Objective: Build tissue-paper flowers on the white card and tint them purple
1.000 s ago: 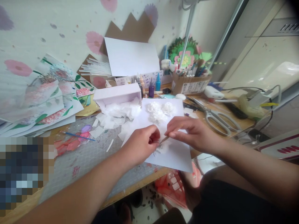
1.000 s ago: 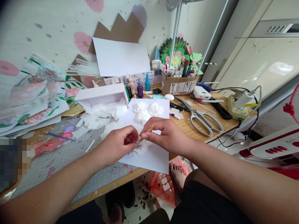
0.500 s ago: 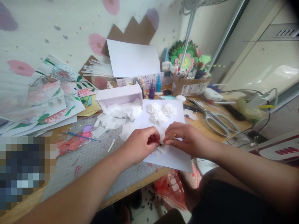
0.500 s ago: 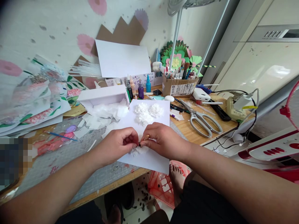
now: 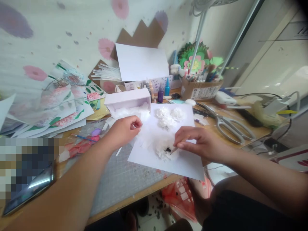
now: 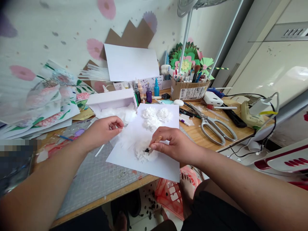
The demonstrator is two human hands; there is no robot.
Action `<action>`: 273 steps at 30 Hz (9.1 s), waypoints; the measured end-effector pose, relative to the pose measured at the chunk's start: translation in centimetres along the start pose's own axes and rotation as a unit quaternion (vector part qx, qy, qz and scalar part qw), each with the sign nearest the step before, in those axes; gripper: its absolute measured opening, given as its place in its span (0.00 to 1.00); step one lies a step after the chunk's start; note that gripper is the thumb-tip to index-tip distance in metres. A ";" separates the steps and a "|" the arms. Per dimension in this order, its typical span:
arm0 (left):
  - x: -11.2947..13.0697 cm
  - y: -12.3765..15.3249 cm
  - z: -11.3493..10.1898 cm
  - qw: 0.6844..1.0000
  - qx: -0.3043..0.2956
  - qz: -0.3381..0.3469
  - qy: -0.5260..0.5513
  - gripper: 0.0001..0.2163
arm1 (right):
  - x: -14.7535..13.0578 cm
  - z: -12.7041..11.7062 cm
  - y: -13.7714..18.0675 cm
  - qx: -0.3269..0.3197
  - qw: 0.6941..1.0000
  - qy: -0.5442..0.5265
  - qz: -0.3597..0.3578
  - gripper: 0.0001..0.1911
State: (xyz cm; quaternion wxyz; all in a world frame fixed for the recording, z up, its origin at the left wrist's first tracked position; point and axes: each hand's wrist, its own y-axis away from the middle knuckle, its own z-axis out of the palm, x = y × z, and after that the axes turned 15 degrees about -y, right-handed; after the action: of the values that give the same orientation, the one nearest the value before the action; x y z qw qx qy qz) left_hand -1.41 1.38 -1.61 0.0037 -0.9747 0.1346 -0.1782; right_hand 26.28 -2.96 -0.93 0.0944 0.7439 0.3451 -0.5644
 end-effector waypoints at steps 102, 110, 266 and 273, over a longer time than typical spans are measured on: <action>-2.0 -0.3 -1.5 0.979 -0.162 0.081 -0.096 0.02 | -1.1 1.4 -0.2 0.048 0.993 0.065 -0.084 0.06; -1.7 0.0 -1.4 0.990 -0.123 0.045 -0.058 0.04 | -0.1 2.7 -0.6 0.001 0.983 0.169 -0.079 0.10; 0.8 0.0 0.6 0.995 -0.004 0.016 0.102 0.06 | -0.8 0.4 -0.9 0.137 0.990 -0.041 0.009 0.08; 1.9 0.6 0.6 0.977 -0.028 0.027 0.210 0.09 | -0.7 2.0 -3.1 0.228 0.950 -0.209 0.040 0.12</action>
State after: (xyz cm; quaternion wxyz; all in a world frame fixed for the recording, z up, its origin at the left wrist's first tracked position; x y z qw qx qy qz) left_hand 0.36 0.24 -1.55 -0.0472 -0.9113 0.1634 -0.3749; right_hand 22.70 -2.00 -0.20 0.0143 0.6244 0.1500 -0.7664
